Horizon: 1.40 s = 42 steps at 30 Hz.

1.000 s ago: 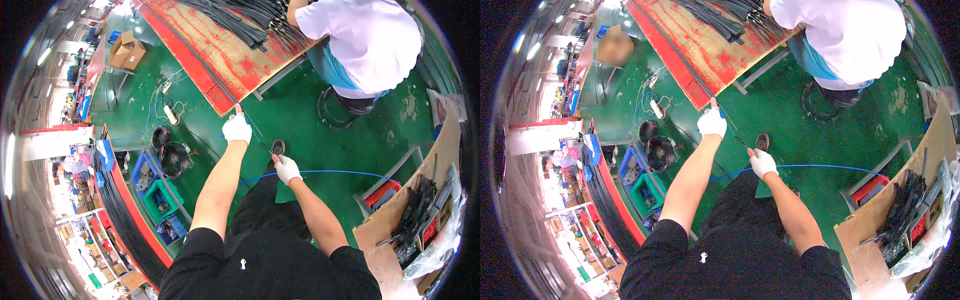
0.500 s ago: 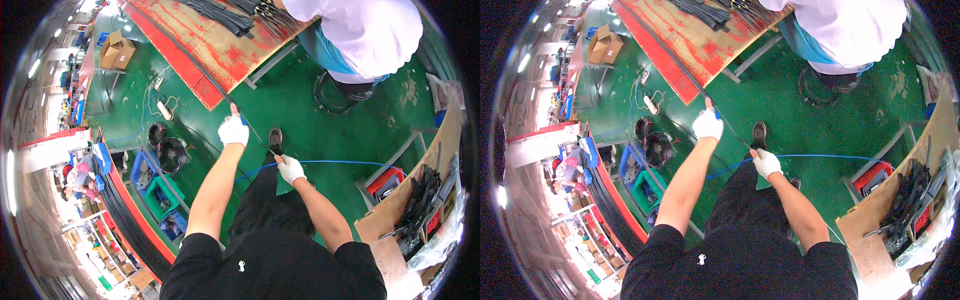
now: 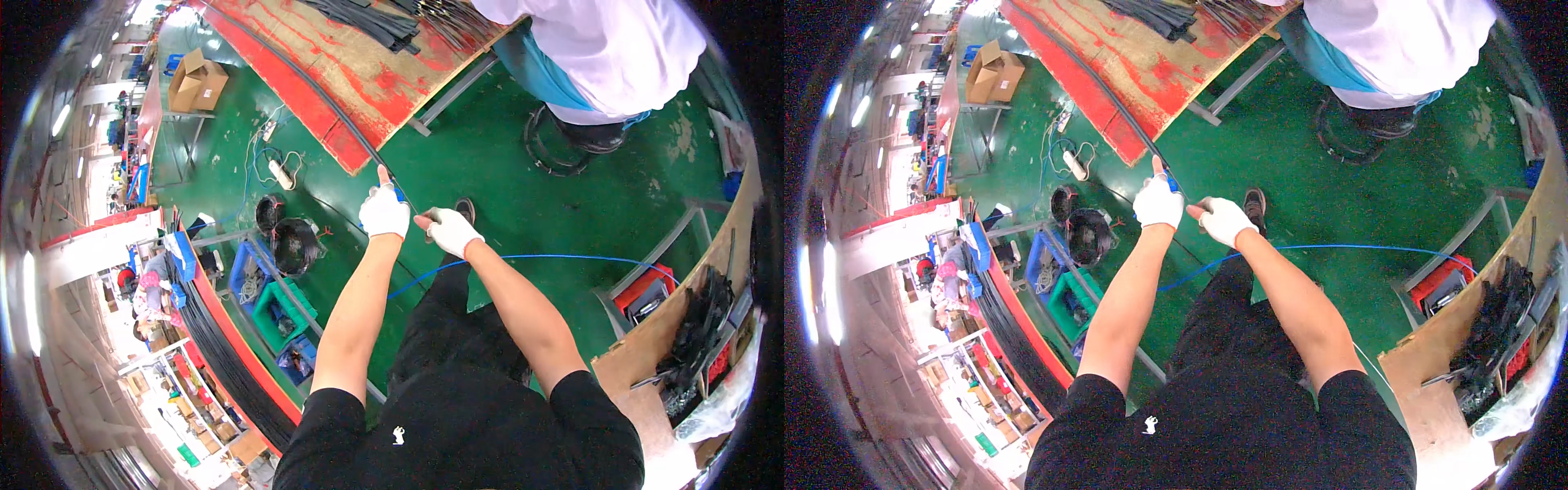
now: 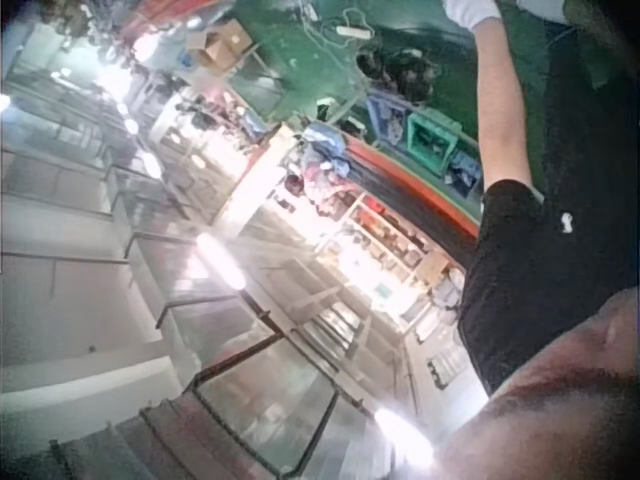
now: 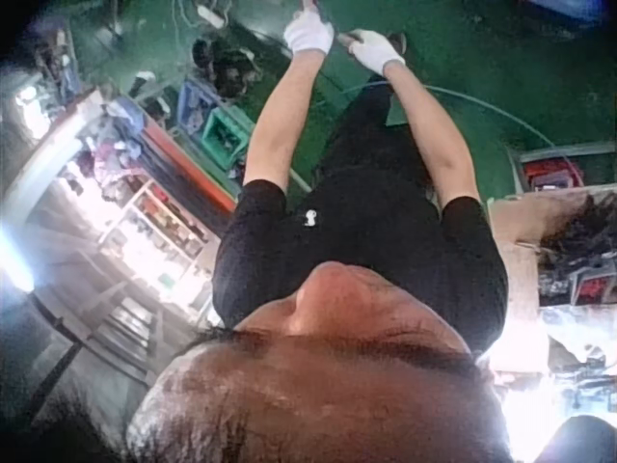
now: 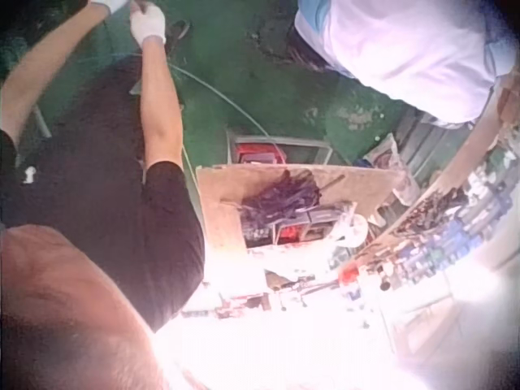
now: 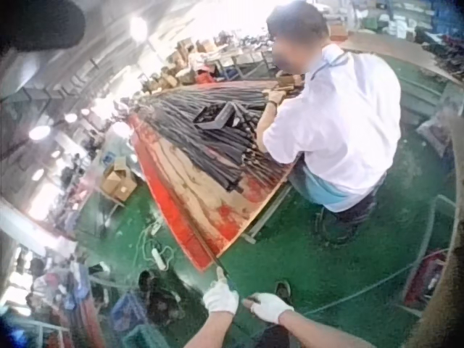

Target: Cutting and preparing long black industrial cables at a workbench.

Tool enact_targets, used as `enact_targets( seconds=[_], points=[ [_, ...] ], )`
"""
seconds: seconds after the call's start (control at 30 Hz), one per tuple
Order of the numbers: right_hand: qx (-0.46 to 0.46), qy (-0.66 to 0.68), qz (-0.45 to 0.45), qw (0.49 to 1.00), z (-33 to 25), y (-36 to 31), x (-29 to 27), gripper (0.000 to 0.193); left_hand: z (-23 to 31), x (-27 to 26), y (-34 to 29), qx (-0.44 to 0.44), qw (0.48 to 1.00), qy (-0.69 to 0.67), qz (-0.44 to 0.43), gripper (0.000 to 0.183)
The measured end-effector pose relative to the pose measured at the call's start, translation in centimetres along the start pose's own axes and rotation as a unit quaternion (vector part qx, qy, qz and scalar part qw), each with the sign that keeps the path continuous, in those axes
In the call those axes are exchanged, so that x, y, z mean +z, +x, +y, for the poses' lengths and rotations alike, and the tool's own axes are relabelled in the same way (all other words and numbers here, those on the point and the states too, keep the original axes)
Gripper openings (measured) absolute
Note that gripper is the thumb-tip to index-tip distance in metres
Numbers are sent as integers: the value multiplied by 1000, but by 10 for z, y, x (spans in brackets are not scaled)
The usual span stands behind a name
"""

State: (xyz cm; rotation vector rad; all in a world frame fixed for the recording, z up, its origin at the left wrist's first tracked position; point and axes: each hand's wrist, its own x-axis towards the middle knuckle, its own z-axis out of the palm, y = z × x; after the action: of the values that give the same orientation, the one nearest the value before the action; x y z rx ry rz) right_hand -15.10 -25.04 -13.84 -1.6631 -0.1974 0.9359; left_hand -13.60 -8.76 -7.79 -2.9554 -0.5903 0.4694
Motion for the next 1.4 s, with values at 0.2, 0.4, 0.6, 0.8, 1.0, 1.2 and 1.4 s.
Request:
enact_targets(
  seconds=[0.2, 0.4, 0.6, 0.8, 1.0, 1.2, 1.4],
  points=[
    [-22, -71, 73, 995, 3, 2, 6, 42, -1, 8, 14, 28, 999, 24, -7, 91],
    [-3, -75, 80, 994, 10, -1, 6, 43, -4, 3, 21, 50, 998, 36, -5, 91],
    [1, -79, 74, 994, 6, 0, 8, 46, -11, 11, 20, 27, 999, 12, -22, 93],
    [10, -69, 54, 996, 6, 4, 1, 47, -19, 12, 38, 39, 999, 17, -17, 97],
    [26, -8, 84, 996, 9, -14, 3, 44, -26, 9, 44, 63, 998, 11, -28, 98],
    [-65, -148, 149, 975, 61, -34, 19, 30, -22, 4, 48, 74, 996, 6, -54, 96],
    [-69, -116, 120, 984, 43, -30, 50, 27, -20, -4, 53, 84, 994, 2, -65, 94]
  ],
)
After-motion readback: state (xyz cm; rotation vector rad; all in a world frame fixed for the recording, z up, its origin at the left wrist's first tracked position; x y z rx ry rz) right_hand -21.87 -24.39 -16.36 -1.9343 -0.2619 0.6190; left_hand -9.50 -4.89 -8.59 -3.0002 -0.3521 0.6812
